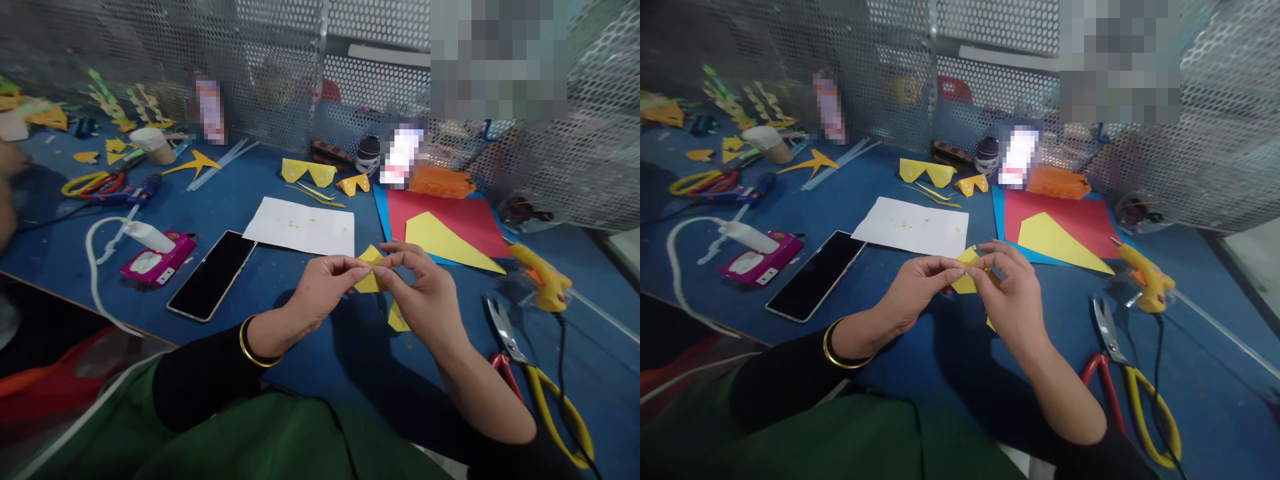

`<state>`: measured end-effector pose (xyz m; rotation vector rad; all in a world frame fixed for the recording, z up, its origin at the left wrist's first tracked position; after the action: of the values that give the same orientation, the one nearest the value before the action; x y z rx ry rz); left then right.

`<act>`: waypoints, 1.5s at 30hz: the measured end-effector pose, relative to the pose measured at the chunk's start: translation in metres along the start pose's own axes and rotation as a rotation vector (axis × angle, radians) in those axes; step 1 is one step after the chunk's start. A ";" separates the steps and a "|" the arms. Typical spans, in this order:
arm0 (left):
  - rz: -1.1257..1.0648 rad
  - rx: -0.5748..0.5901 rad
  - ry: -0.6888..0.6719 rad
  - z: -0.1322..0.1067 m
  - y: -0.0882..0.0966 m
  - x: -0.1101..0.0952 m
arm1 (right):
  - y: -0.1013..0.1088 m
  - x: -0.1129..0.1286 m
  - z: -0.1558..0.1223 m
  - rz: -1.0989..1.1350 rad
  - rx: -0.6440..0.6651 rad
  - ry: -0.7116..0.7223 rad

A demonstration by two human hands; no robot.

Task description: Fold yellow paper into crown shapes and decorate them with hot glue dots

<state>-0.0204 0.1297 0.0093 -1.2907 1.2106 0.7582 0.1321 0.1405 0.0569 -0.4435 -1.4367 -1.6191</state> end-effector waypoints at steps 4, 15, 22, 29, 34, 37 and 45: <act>-0.025 -0.015 0.027 0.000 0.001 0.001 | -0.001 -0.003 0.000 0.058 0.030 -0.048; -0.109 -0.001 0.039 0.002 0.000 0.002 | 0.003 -0.014 0.002 0.043 0.080 -0.199; -0.127 -0.007 0.080 0.003 0.002 0.003 | 0.002 -0.011 0.000 0.006 0.108 -0.198; -0.095 -0.011 0.114 0.003 0.002 0.006 | 0.001 -0.008 0.002 0.000 0.053 -0.073; -0.116 -0.026 0.119 0.003 0.004 0.009 | -0.003 -0.006 0.001 0.016 -0.013 -0.033; -0.122 -0.031 0.131 0.004 0.004 0.011 | -0.003 -0.005 -0.001 0.001 -0.048 -0.017; -0.121 -0.022 0.135 0.003 0.004 0.010 | -0.003 -0.004 -0.002 -0.033 -0.094 -0.020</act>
<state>-0.0208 0.1315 -0.0015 -1.4389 1.2219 0.6067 0.1321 0.1399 0.0520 -0.4934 -1.3936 -1.7183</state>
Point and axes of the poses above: each hand's wrist, its own z-axis towards the middle knuckle, its own y-axis out of the back of the hand, x = y × z, the point moved 6 cm from there along z, towards the middle knuckle, and after that the axes turned 11 degrees about x, right-handed, at the moved point
